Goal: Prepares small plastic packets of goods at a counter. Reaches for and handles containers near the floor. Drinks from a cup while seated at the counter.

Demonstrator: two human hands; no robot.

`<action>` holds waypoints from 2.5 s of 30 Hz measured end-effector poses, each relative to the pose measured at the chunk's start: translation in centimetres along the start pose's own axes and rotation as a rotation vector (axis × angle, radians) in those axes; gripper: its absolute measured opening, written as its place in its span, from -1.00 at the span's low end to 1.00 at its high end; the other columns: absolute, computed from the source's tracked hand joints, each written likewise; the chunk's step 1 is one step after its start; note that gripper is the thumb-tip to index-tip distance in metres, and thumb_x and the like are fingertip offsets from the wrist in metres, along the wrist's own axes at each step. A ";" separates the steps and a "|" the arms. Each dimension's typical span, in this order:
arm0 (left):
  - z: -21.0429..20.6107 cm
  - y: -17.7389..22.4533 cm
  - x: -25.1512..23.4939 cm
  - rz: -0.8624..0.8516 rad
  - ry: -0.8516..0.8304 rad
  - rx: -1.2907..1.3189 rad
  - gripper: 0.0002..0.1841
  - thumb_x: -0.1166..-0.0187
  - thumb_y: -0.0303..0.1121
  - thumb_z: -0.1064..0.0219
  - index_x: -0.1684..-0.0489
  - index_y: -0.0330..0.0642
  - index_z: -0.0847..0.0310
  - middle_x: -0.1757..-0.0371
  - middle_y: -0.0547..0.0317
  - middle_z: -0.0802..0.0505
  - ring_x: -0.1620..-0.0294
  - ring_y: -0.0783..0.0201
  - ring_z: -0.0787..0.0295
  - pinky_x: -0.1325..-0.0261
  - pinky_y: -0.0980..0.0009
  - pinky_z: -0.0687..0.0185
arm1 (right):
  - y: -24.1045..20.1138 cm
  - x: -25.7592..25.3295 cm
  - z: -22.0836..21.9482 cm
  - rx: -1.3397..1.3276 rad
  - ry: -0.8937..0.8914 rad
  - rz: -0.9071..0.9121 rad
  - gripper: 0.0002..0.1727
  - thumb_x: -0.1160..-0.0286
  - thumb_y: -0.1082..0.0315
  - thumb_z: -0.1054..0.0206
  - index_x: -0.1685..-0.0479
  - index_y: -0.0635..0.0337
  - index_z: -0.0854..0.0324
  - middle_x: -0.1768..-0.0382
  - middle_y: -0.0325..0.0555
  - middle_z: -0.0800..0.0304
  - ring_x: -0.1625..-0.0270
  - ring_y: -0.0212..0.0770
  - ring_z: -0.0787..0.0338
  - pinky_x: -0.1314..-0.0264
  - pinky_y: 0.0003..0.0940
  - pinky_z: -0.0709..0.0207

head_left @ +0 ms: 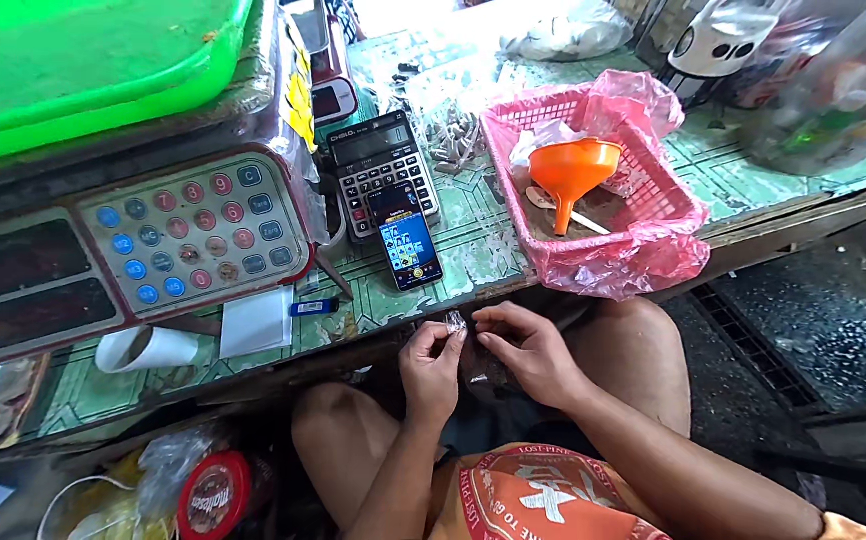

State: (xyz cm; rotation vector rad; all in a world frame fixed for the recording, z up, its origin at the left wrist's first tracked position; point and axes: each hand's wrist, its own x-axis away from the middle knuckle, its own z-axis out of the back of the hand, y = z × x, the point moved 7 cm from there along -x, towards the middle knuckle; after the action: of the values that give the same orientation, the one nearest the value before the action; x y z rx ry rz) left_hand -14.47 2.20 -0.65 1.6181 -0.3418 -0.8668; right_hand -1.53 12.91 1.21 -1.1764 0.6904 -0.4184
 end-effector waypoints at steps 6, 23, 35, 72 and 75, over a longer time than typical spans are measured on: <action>0.2 2.1 0.2 -0.177 -0.118 -0.283 -0.99 -0.38 -0.52 -0.52 0.37 -0.27 -0.83 0.23 0.16 -0.89 0.10 0.40 -0.84 -0.09 0.48 -0.80 | -3.3 -1.8 0.0 0.339 -0.214 0.195 -0.76 -0.57 0.18 -0.43 -0.10 -0.02 -0.83 -0.03 -0.23 -0.82 -0.15 -0.38 -0.76 -0.26 -0.42 -0.66; 0.5 3.1 -0.2 -0.166 -0.182 -0.227 -0.93 -0.37 -0.47 -0.58 0.43 -0.24 -0.82 0.27 0.18 -0.88 0.14 0.39 -0.83 -0.02 0.49 -0.80 | -4.5 -3.1 1.4 0.143 -0.269 0.109 -0.83 -0.60 0.27 -0.39 0.04 0.11 -0.83 0.13 -0.24 -0.78 0.12 -0.48 -0.73 0.04 -0.60 -0.65; 0.2 3.9 0.2 -0.305 -0.242 -0.471 -0.95 -0.44 -0.42 -0.50 0.30 -0.16 -0.89 0.19 0.21 -0.90 0.03 0.38 -0.81 -0.15 0.46 -0.74 | -3.8 -3.2 -0.1 0.289 -0.508 0.090 -0.83 -0.57 0.19 -0.41 0.18 0.07 -0.80 0.20 -0.26 -0.70 0.16 -0.49 -0.67 0.06 -0.58 -0.57; -0.2 1.9 -0.3 -0.140 -0.200 -0.178 -0.95 -0.40 -0.51 -0.54 0.28 -0.21 -0.88 0.19 0.21 -0.91 0.08 0.37 -0.86 -0.08 0.46 -0.84 | -7.7 -14.7 20.7 0.986 -0.030 0.014 -0.85 -0.56 0.20 -0.43 0.26 0.04 -0.78 0.23 -0.07 -0.83 0.13 0.04 -0.82 0.06 0.35 -0.60; -0.1 1.7 -0.4 -0.166 -0.194 -0.196 -0.97 -0.40 -0.43 -0.56 0.34 -0.17 -0.88 0.23 0.27 -0.91 0.12 0.42 -0.86 -0.06 0.49 -0.83 | -9.6 -11.3 18.9 1.004 0.001 0.112 -0.96 -0.40 0.37 -0.49 0.26 0.08 -0.84 0.12 -0.08 -0.85 0.12 -0.02 -0.85 0.04 0.22 -0.74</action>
State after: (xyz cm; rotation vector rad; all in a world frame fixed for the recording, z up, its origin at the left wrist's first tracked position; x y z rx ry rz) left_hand -14.23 2.13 1.13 1.3979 -0.2512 -1.1518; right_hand 3.73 29.92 17.38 -0.1876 0.4380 -0.5728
